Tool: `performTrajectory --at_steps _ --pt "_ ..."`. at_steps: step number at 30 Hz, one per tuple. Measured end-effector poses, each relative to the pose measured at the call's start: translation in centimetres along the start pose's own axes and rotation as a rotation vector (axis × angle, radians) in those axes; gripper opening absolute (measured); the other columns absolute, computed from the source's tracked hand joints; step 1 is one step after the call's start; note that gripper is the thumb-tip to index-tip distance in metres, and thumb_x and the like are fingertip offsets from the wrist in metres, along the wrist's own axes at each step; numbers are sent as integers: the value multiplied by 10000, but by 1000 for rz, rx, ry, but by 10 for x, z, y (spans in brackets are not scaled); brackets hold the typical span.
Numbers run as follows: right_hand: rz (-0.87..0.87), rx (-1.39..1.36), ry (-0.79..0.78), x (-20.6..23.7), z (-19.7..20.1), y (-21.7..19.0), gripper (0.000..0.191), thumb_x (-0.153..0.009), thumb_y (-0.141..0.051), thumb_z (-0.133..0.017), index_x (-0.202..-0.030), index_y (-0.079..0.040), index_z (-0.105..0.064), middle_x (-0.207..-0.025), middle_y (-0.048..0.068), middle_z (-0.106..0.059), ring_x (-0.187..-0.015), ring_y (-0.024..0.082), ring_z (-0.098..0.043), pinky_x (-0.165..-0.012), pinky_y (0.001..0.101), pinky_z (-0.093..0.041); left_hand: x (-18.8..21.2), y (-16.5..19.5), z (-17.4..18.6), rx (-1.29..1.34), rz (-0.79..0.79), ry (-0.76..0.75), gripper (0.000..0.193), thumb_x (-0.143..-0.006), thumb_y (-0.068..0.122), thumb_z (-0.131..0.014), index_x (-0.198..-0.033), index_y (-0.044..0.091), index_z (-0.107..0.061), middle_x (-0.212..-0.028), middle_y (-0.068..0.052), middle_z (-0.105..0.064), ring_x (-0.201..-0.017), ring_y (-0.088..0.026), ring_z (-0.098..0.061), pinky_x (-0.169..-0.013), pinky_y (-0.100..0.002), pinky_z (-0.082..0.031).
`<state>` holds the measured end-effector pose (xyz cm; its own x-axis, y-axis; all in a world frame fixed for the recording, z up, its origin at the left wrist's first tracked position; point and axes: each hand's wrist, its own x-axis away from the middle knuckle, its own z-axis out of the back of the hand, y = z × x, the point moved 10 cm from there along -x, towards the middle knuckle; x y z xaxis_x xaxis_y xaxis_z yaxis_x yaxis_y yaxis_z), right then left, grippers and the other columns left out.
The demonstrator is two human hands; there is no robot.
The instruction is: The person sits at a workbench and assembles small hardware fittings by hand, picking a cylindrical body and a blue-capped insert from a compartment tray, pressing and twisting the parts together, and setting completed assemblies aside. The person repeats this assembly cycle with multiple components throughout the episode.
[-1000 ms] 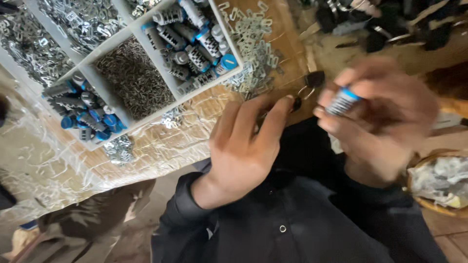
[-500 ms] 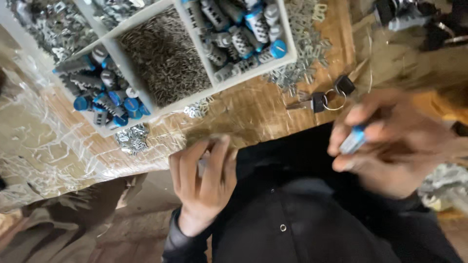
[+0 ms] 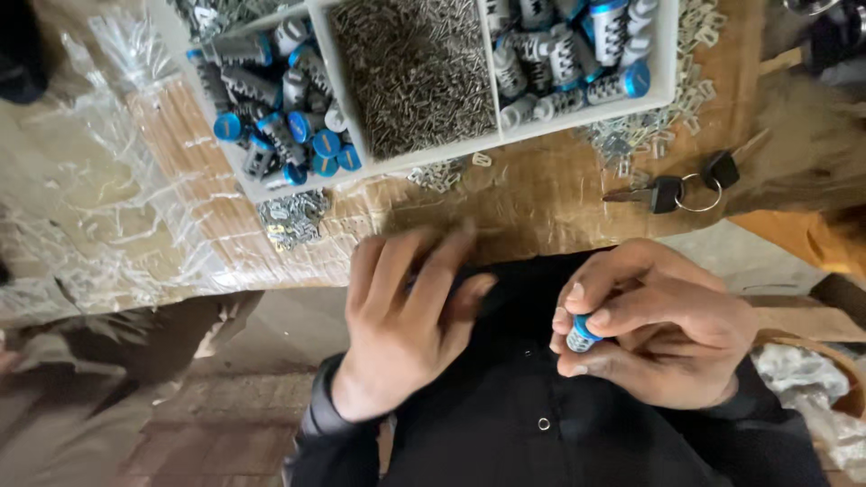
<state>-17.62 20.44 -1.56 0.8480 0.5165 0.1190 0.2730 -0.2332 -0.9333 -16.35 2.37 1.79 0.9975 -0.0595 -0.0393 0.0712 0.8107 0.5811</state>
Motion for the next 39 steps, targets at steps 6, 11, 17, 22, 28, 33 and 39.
performTrajectory --at_steps 6,11,17,22,28,33,39 --pt "-22 -18 46 -7 -5 10 243 -871 47 -815 -1046 63 -646 -1155 201 -615 -927 247 -756 -716 347 -725 5 -2 -23 -318 1 -37 634 -906 489 -833 -1365 61 -740 -1051 -81 -608 -924 -282 -551 -783 -448 -461" --pt "81 23 -10 -3 -9 -3 254 -827 63 -820 -1024 18 -666 -1121 158 -657 -912 219 -790 -698 311 -738 33 -5 -19 -141 -263 68 436 -937 273 -879 -1314 122 -722 -1213 -60 -620 -1098 -262 -562 -918 -392 -512" --pt "-6 -98 10 -1 -7 14 276 -919 86 -788 -1160 54 -658 -1190 185 -615 -993 246 -744 -752 323 -732 38 -5 -1 -35 -250 124 312 -919 92 -884 -1204 97 -758 -1230 -42 -629 -1129 -255 -584 -951 -390 -531" --pt "-3 -91 4 -2 -8 17 268 -917 78 -771 -1157 59 -655 -1242 192 -607 -1005 230 -750 -775 319 -735 18 5 -5 -213 -197 104 361 -826 158 -893 -1167 103 -788 -1082 -77 -626 -982 -292 -557 -829 -397 -514" --pt "-39 -222 -20 -7 -15 22 367 -925 116 -783 -1249 64 -618 -1278 207 -617 -1041 207 -741 -835 304 -719 42 -15 15 16 -147 173 303 -810 37 -893 -1066 76 -736 -1024 -73 -697 -970 -270 -638 -783 -371 -562" --pt "-69 -173 -22 -8 -16 32 377 -917 133 -759 -1262 62 -624 -1300 226 -595 -1101 223 -707 -907 313 -688 42 0 12 345 -92 166 329 -789 -50 -842 -1084 61 -747 -996 -69 -663 -896 -230 -657 -781 -350 -555" --pt "-87 26 4 2 -7 31 364 -850 117 -786 -1192 60 -676 -1280 230 -641 -1047 224 -728 -852 318 -677 8 39 18 308 -407 179 310 -782 -15 -859 -1046 -15 -697 -981 -121 -665 -860 -279 -660 -761 -370 -577"
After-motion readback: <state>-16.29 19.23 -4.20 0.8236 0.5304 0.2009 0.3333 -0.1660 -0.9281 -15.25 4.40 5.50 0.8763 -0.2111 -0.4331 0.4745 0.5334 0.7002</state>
